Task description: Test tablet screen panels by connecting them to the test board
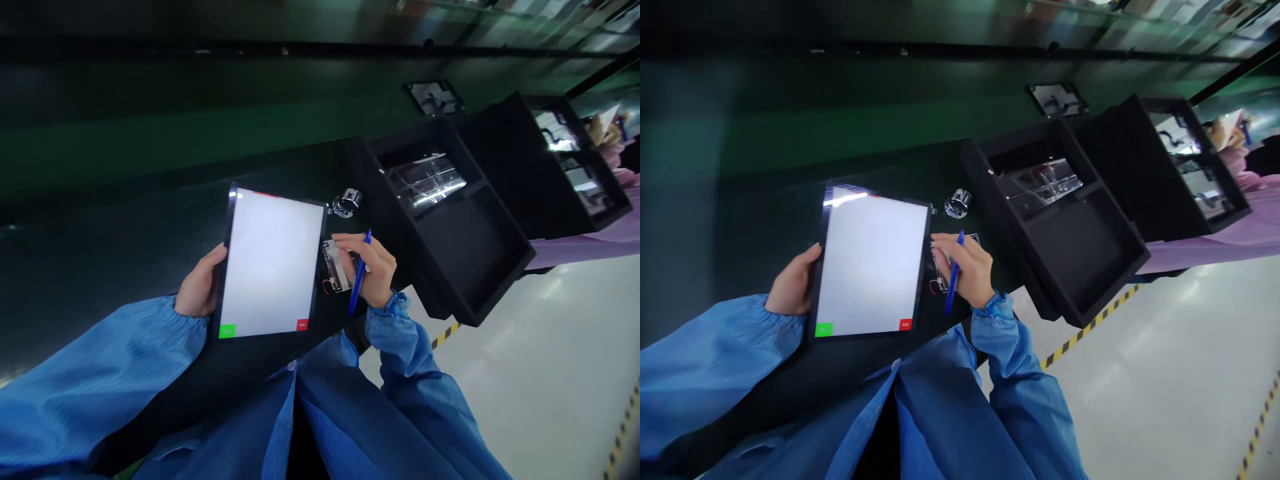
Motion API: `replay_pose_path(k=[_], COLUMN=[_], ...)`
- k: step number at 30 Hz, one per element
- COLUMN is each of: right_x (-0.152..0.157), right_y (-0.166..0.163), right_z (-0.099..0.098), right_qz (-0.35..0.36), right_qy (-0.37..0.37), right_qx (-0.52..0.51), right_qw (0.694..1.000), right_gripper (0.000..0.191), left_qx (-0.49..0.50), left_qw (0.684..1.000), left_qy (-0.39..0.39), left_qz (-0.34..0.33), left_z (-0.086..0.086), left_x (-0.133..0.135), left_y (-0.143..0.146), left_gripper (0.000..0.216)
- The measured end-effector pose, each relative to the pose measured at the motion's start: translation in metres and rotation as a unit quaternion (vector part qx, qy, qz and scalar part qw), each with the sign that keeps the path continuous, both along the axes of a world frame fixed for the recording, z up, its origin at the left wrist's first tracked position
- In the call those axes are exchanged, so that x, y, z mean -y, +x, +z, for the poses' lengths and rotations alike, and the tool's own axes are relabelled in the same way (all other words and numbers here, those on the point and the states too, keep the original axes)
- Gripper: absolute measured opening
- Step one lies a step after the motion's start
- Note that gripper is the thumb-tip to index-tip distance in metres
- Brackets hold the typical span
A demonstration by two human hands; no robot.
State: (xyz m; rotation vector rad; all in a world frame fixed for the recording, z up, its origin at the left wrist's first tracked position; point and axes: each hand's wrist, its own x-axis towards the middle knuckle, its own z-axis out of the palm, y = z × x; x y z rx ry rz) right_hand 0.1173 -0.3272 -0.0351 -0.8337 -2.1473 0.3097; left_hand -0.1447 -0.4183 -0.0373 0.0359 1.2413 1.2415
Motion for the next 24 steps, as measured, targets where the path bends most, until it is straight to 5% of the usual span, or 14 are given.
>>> replay_pose_path(k=[4,8,15,24], right_x=[-0.021,-0.026,-0.026,-0.031], right_y=[0.030,0.041,0.040,0.041], right_z=[-0.024,-0.043,-0.042,-0.048], right_qz=[-0.075,-0.083,-0.127,-0.099], right_qy=[-0.046,-0.081,-0.081,-0.057], right_qx=[0.026,0.057,0.028,0.068], right_qw=[0.996,0.992,0.988,0.991], right_gripper=[0.013,0.014,0.015,0.016], left_qx=[-0.015,-0.026,-0.045,-0.109], left_qw=[0.997,0.998,0.995,0.990], left_qy=[-0.024,-0.014,-0.051,-0.053], left_qz=[0.068,0.060,0.079,0.078], left_z=[-0.014,-0.025,-0.016,-0.005], left_x=[0.002,0.002,0.001,0.002], left_y=[-0.018,-0.023,-0.019,-0.006], left_gripper=[0.033,0.039,0.032,0.029])
